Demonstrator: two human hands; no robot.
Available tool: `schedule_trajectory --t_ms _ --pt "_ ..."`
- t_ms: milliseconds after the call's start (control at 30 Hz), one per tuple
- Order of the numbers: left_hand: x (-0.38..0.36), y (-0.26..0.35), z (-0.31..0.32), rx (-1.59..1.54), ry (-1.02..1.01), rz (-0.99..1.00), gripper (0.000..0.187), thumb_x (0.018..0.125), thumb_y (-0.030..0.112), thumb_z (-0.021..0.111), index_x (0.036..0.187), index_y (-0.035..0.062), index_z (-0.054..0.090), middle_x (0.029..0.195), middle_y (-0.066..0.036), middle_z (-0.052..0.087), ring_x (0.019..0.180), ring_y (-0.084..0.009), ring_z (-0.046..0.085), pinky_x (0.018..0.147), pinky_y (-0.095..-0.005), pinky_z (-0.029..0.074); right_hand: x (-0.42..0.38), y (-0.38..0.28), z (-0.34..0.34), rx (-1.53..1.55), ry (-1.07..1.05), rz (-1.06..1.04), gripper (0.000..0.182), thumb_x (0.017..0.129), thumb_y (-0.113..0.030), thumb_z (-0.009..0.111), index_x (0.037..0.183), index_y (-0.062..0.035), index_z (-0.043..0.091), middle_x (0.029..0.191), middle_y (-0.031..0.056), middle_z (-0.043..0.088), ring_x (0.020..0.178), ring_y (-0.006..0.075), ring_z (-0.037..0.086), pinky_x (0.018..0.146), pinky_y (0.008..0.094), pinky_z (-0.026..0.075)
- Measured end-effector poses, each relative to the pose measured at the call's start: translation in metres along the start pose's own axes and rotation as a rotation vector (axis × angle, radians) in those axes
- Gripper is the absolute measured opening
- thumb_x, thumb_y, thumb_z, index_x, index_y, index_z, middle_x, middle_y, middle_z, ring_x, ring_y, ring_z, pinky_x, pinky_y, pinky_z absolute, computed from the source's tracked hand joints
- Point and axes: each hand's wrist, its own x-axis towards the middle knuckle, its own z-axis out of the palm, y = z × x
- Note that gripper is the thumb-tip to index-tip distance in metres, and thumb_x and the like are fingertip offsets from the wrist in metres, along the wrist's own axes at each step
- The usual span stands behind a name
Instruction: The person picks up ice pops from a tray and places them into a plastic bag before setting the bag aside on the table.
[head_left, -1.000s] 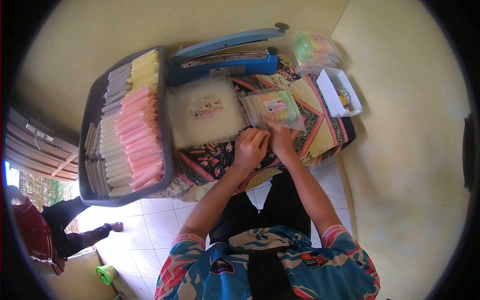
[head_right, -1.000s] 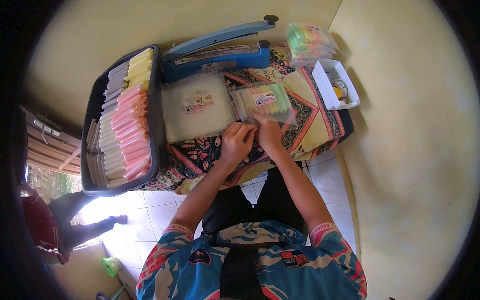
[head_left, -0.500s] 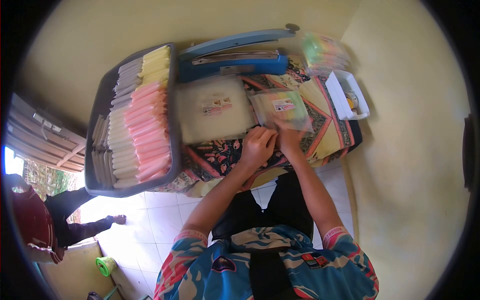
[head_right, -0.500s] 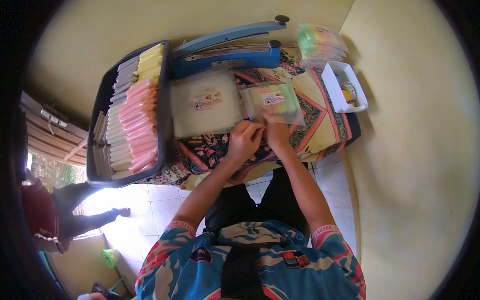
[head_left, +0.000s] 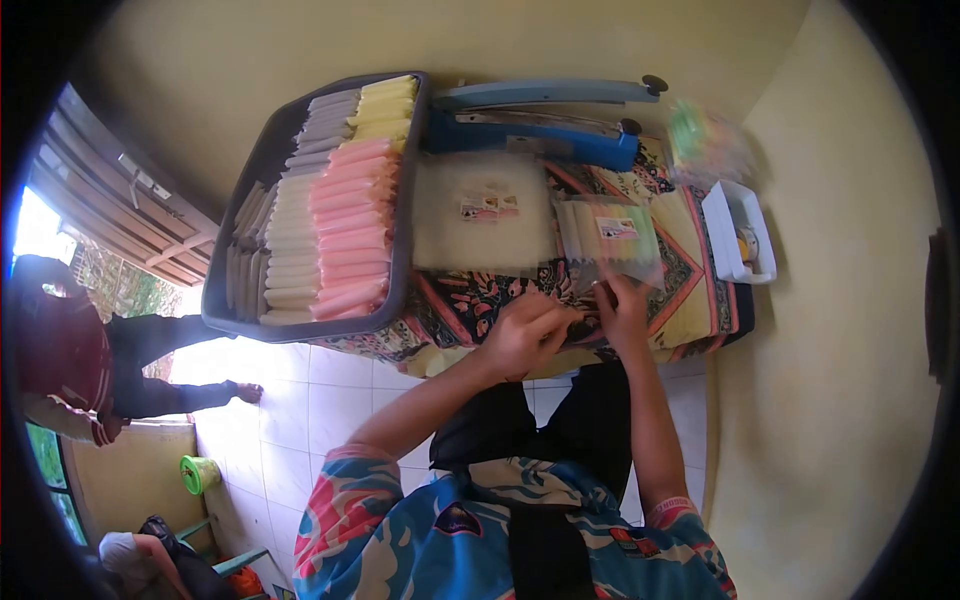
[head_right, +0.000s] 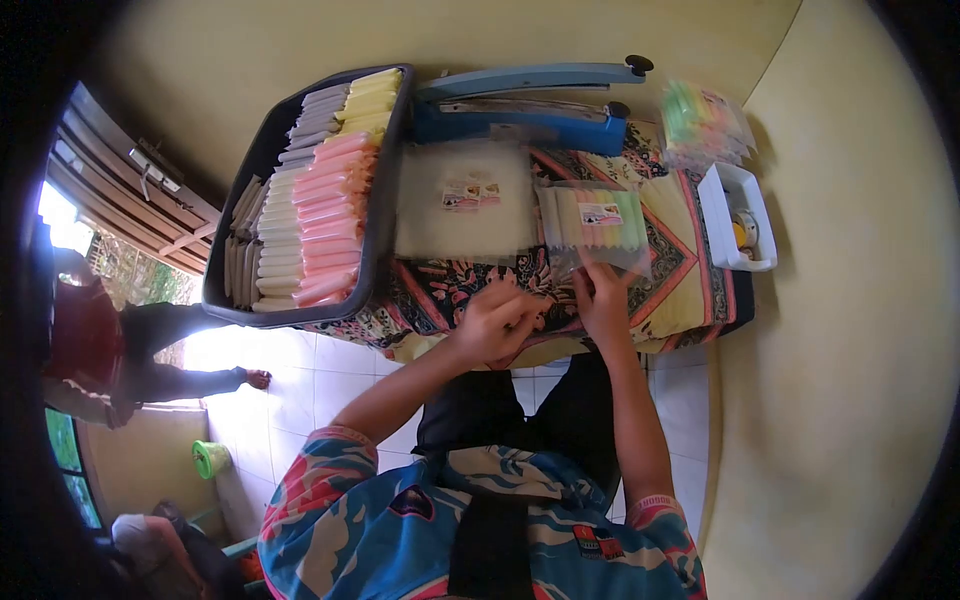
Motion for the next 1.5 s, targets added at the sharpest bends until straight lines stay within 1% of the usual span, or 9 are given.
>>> schedule_trajectory --t_ms 100,233,433,533,633,833,933,1333,1500 --pt "-0.002 0.025 -0.069 0.025 -0.137 0.199 0.026 0.069 0.0 0.071 0.093 0.0097 0.072 0.079 -0.004 0.064 0.068 -0.0219 0.063 0.061 -0.0345 0.05 -0.014 0.002 0.002 0.197 0.21 -0.129 0.037 0.087 0.001 0.066 0.124 -0.0031 0.065 0.102 0.0173 0.067 0.081 0.029 0.066 0.074 0.036 0.052" --pt "-0.022 0.019 -0.163 0.361 -0.016 0.371 0.031 0.063 0.0 0.07 0.092 0.0125 0.071 0.078 -0.002 0.063 0.066 -0.0185 0.062 0.059 -0.032 0.048 -0.029 0.003 0.0 0.243 0.29 -0.088 0.027 0.087 0.004 0.065 0.113 -0.0004 0.068 0.104 0.0153 0.068 0.085 0.0267 0.067 0.073 0.0325 0.052" --pt "-0.011 0.022 -0.275 0.757 0.113 -0.112 0.014 0.081 -0.005 0.067 0.092 0.0031 0.064 0.088 -0.01 0.07 0.072 -0.0204 0.066 0.067 -0.0307 0.052 -0.031 0.01 0.006 0.222 0.397 -0.148 0.018 0.086 0.006 0.063 0.102 0.001 0.068 0.101 0.0153 0.069 0.089 0.0278 0.068 0.075 0.0326 0.053" --pt "-0.003 0.0 -0.321 0.808 -0.013 -0.548 0.034 0.082 0.001 0.07 0.114 0.0068 0.066 0.102 -0.008 0.069 0.087 -0.0221 0.066 0.079 -0.0313 0.051 -0.035 0.014 0.01 0.24 0.399 -0.125 0.018 0.085 0.007 0.063 0.102 0.0012 0.068 0.1 0.0152 0.069 0.09 0.0281 0.068 0.077 0.0326 0.053" --pt "0.001 -0.022 -0.343 0.804 -0.192 -0.747 0.048 0.08 0.007 0.074 0.127 0.0107 0.062 0.124 -0.013 0.063 0.114 -0.0307 0.06 0.1 -0.0396 0.047 -0.036 0.015 0.01 0.27 0.412 -0.119 0.018 0.085 0.007 0.063 0.101 0.0016 0.068 0.099 0.0151 0.07 0.09 0.0282 0.068 0.078 0.0329 0.053" --pt "0.007 -0.05 -0.349 0.725 -0.302 -0.851 0.048 0.077 0.007 0.076 0.124 0.0091 0.063 0.117 -0.013 0.065 0.103 -0.0291 0.064 0.092 -0.0379 0.05 -0.035 0.013 0.008 0.272 0.42 -0.133 0.016 0.085 0.007 0.063 0.099 0.0019 0.067 0.099 0.0151 0.07 0.09 0.0281 0.068 0.079 0.0329 0.053" --pt "-0.004 -0.076 -0.36 0.794 -0.403 -0.688 0.041 0.077 0.007 0.076 0.116 0.0052 0.066 0.109 -0.013 0.068 0.093 -0.0277 0.066 0.085 -0.0367 0.051 -0.034 0.013 0.008 0.244 0.445 -0.143 0.014 0.085 0.007 0.063 0.098 0.0017 0.067 0.098 0.0147 0.07 0.089 0.0281 0.068 0.078 0.033 0.053" --pt "-0.018 -0.064 -0.375 0.759 -0.233 -0.845 0.036 0.081 0.01 0.072 0.115 0.0001 0.069 0.105 -0.015 0.072 0.096 -0.0245 0.068 0.086 -0.0348 0.052 -0.036 0.011 0.009 0.266 0.461 -0.115 0.017 0.083 0.008 0.066 0.097 0.0 0.068 0.095 0.0135 0.069 0.081 0.026 0.067 0.068 0.0314 0.053" --pt "-0.029 -0.037 -0.415 0.935 0.118 -0.666 0.032 0.085 0.01 0.071 0.116 0.0015 0.069 0.098 -0.008 0.071 0.082 -0.015 0.061 0.077 -0.0306 0.049 -0.036 0.013 0.008 0.272 0.468 -0.149 0.019 0.082 0.009 0.066 0.099 -0.0004 0.068 0.094 0.0126 0.069 0.074 0.0226 0.066 0.064 0.0297 0.052"
